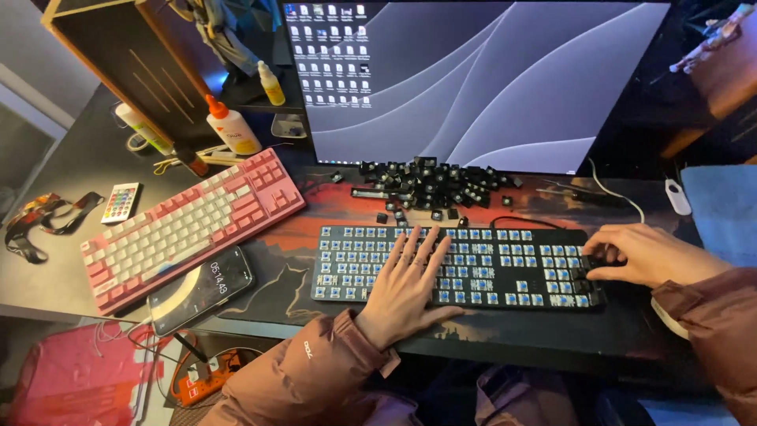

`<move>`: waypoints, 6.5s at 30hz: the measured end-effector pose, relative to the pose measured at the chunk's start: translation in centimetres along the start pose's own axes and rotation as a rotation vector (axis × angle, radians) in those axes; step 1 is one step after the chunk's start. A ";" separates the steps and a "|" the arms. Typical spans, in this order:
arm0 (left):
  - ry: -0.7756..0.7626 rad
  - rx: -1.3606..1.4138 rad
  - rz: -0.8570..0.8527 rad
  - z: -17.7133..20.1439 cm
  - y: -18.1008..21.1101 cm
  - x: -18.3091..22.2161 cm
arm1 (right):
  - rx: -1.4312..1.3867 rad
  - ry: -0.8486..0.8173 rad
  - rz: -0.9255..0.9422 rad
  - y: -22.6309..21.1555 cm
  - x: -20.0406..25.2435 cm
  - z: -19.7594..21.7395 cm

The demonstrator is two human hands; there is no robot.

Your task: The person is seen working on a mechanical keyboard, handling switches and using a brush to clean the components at an electronics repair station.

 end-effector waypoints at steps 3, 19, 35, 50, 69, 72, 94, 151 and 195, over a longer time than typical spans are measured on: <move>-0.019 -0.025 0.000 -0.4 0.0 0.2 | -0.054 -0.007 0.030 0.4 -0.8 0.1; -0.018 -0.176 -0.023 -0.7 0.1 0.5 | -0.191 -0.060 -0.227 -0.9 -0.2 1.9; -0.030 -0.053 0.026 -0.6 0.2 0.5 | -0.808 -0.131 -0.513 -2.1 0.7 2.1; -0.028 -0.075 0.021 -0.3 0.2 0.3 | -0.706 -0.135 -0.561 -4.5 2.8 2.9; -0.032 -0.014 0.050 -0.1 0.3 0.3 | -0.915 0.078 -0.538 -4.1 4.7 0.2; -0.011 0.003 0.038 0.4 0.3 0.2 | -0.880 0.162 -0.443 -4.4 4.9 0.7; 0.001 -0.086 -0.025 1.1 0.2 -0.1 | 0.014 0.144 0.137 -8.4 4.9 6.8; -0.015 -0.039 0.028 0.3 0.4 0.4 | 0.447 0.553 0.204 -6.8 8.5 -1.1; -0.008 -0.052 0.028 0.1 0.4 0.4 | 0.495 0.463 0.240 -6.4 5.1 -1.6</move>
Point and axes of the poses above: each hand's wrist, its own x-axis away from the middle knuckle, its own z-axis out of the back of the hand, y = z × x, the point moved 2 cm from there along -x, towards the middle knuckle, and after that the axes turned 13 degrees about y, right-handed, at the moved point
